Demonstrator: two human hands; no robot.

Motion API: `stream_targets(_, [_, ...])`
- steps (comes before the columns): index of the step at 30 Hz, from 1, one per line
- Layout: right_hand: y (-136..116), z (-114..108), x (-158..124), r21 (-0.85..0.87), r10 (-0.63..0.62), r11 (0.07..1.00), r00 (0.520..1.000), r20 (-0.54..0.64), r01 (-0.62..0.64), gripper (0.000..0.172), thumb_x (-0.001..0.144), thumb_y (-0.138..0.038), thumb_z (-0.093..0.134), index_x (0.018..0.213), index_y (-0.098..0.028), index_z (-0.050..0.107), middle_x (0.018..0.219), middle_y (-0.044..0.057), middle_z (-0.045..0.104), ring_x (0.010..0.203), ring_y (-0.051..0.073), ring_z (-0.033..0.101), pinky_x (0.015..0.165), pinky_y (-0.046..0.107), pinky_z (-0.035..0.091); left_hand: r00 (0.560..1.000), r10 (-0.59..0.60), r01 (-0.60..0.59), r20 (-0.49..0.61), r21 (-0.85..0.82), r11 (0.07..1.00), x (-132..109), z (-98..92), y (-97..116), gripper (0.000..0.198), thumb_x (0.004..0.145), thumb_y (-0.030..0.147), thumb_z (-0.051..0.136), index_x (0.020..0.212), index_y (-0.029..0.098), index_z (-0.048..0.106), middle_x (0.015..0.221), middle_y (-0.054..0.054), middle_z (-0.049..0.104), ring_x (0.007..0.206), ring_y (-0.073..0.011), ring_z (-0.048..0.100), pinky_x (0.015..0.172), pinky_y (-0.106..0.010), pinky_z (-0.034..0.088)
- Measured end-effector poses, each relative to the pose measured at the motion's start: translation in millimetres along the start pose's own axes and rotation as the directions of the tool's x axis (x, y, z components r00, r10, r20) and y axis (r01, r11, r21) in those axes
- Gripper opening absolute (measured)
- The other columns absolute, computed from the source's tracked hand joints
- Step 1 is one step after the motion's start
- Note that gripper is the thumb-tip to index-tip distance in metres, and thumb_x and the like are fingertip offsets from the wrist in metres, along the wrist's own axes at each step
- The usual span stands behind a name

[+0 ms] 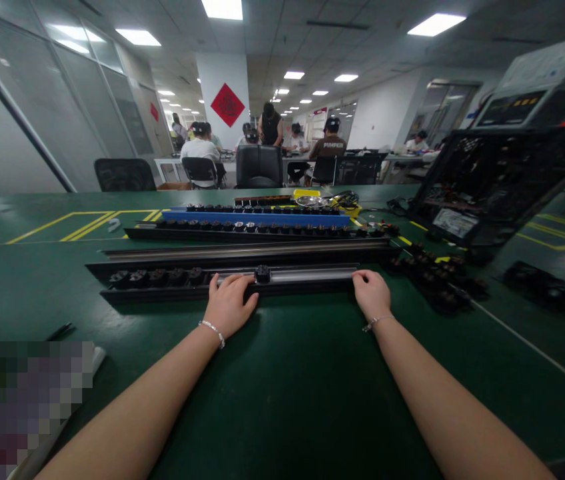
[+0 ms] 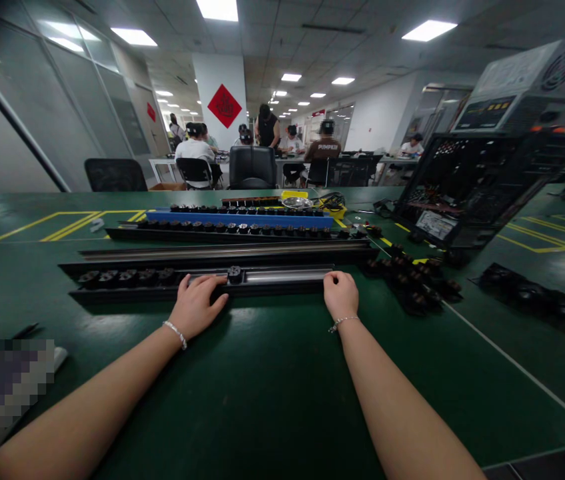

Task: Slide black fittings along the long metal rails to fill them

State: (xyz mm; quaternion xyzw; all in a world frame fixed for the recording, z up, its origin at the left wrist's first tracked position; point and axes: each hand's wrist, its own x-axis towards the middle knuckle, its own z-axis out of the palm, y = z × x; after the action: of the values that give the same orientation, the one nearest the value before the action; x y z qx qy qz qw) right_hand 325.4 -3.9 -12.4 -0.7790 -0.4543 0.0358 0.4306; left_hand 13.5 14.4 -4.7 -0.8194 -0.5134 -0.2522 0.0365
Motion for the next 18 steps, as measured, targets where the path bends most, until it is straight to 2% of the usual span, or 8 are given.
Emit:
stream_targets(13, [-1.8, -0.6, -0.6, -0.002, 0.000, 1.000, 1.000, 0.003, 0.000, 0.026, 0.074, -0.030, 0.042, 0.075, -0.018, 0.065, 0.087, 0.006, 0.060, 0.083, 0.018, 0.053, 0.077, 0.031, 0.039, 0.999, 0.014, -0.013, 0.046, -0.017, 1.000, 0.2, -1.3, 0.8, 0.034, 0.082, 0.036, 0.047, 0.114, 0.027, 0.052, 0.117, -0.003, 0.063, 0.110, -0.0226, 0.053, 0.108, -0.055, 0.009])
stream_targets(18, [-2.5, -1.1, -0.8, -0.005, 0.015, 1.000, 1.000, 0.016, -0.015, 0.026, 0.075, -0.030, 0.042, 0.075, -0.018, 0.065, 0.088, 0.006, 0.060, 0.082, 0.019, 0.053, 0.076, 0.031, 0.040, 0.998, 0.009, -0.008, 0.060, -0.007, 1.000, 1.4, -3.3, 2.6, 0.035, 0.082, 0.037, 0.048, 0.115, 0.027, 0.052, 0.114, -0.003, 0.064, 0.108, -0.0228, 0.053, 0.107, -0.054, 0.010])
